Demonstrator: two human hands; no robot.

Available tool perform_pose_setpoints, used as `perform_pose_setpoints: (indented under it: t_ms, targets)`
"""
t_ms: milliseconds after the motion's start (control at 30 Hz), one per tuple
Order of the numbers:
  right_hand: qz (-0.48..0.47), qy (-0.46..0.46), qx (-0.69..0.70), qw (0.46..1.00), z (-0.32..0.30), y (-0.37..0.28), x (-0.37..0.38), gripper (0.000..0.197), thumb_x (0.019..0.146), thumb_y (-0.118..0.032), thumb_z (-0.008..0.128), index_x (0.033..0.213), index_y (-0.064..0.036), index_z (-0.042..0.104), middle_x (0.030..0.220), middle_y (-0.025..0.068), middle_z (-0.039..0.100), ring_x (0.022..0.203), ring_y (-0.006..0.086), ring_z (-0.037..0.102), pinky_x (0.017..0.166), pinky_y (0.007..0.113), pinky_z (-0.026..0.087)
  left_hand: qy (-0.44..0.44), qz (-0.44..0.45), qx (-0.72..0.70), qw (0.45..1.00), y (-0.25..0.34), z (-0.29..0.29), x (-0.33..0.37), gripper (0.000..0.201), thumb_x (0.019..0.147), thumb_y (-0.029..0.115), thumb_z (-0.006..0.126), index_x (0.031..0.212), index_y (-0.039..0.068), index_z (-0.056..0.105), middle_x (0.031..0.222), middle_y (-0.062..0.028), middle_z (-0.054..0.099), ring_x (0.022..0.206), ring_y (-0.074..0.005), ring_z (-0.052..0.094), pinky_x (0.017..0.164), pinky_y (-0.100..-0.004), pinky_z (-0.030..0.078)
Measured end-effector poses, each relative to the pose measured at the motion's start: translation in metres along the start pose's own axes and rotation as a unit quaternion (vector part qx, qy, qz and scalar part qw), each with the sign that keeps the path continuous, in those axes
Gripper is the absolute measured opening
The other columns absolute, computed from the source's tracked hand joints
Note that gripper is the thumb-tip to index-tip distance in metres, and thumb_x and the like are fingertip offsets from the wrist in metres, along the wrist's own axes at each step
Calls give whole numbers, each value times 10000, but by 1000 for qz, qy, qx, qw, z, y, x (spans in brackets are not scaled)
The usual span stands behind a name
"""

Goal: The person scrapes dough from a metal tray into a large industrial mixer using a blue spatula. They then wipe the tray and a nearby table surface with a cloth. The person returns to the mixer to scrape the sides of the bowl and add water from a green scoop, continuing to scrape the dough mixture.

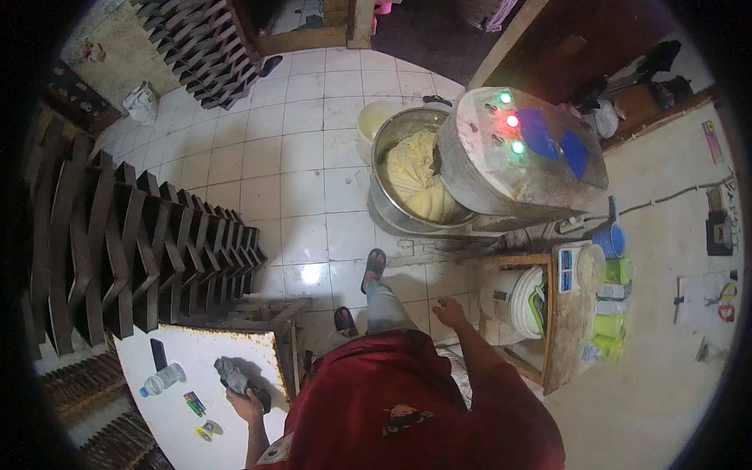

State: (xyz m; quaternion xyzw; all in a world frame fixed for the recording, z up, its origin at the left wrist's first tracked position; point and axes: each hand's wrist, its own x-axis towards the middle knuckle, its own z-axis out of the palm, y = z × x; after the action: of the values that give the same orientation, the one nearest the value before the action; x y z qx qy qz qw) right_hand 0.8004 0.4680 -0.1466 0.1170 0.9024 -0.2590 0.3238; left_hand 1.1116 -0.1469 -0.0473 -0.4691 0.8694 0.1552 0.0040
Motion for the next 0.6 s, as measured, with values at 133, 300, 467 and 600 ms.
perform_pose_setpoints:
  t_ms: [133,300,467,600]
  targets:
    - [-90,69,7,994,-4,-18,73,496,837,-300,698,1235,-11,631,1208,227,652,1121,382,624,988,447,487,-174,-88,148,970,-34,41,24,1003,791,498,732,1501,-38,268,1439,-396,328,1307,-543,396,1092,-573,365]
    - [-182,203,79,959,-63,-191,179,520,832,-224,697,1305,-44,581,1243,238,626,1182,429,564,1035,487,432,-26,-208,175,962,40,-12,82,821,799,487,769,1391,43,415,1371,-293,352,1203,-473,446,983,-562,443]
    - [-16,143,144,979,-85,-237,273,538,815,-245,729,1273,-7,578,1209,263,631,1170,434,571,1015,475,447,-22,-52,-2,998,210,-9,150,677,848,384,764,1303,-16,462,1239,-243,394,1100,-349,473,934,-484,431]
    - [-17,169,131,977,-70,-222,319,561,825,-314,711,1263,7,570,1198,276,634,1131,448,591,997,486,456,-161,99,-235,953,308,30,228,609,895,400,730,1296,7,496,1229,-179,400,1071,-302,474,927,-431,427]
